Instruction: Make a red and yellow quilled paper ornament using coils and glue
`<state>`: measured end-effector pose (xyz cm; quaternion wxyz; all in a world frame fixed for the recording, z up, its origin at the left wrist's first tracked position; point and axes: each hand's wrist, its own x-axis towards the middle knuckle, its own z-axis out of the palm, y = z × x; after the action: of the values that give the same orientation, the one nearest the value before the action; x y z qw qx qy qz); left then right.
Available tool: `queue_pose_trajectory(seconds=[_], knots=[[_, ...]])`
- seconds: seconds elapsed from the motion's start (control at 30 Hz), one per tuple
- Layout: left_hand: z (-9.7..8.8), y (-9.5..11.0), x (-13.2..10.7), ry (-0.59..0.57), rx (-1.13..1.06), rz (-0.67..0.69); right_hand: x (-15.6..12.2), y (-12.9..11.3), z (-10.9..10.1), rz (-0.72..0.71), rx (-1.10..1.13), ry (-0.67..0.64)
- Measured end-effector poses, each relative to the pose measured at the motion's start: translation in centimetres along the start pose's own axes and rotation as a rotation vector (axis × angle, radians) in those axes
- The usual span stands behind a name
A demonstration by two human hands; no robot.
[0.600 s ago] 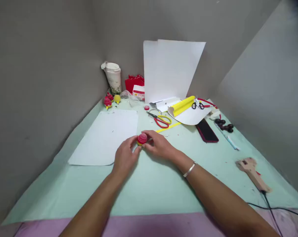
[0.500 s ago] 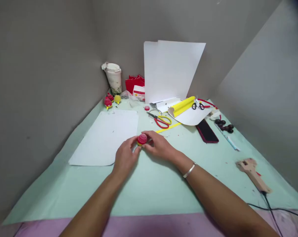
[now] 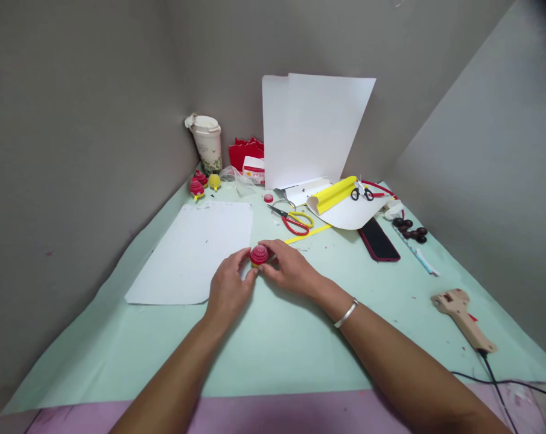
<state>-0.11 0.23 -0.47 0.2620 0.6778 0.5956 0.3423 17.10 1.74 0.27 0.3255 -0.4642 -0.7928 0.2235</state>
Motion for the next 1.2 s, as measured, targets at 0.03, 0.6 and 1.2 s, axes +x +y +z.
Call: queue_pose_trajectory(seconds=[0.03, 0.6, 1.2], knots=[[-0.02, 0.01, 0.0, 0.004, -0.002, 0.002, 0.01, 0.06, 0.05, 0.001, 0.003, 0.0], [-0.45, -0.11, -0.31, 0.037, 0.003, 0.002, -0.04, 0.75, -0.17, -0.01, 0.032, -0.035], [-0.25, 0.05, -0.22, 0.012, -0.022, 0.035, 0.05, 0.3, -0.1, 0.018, 0.103, -0.024]])
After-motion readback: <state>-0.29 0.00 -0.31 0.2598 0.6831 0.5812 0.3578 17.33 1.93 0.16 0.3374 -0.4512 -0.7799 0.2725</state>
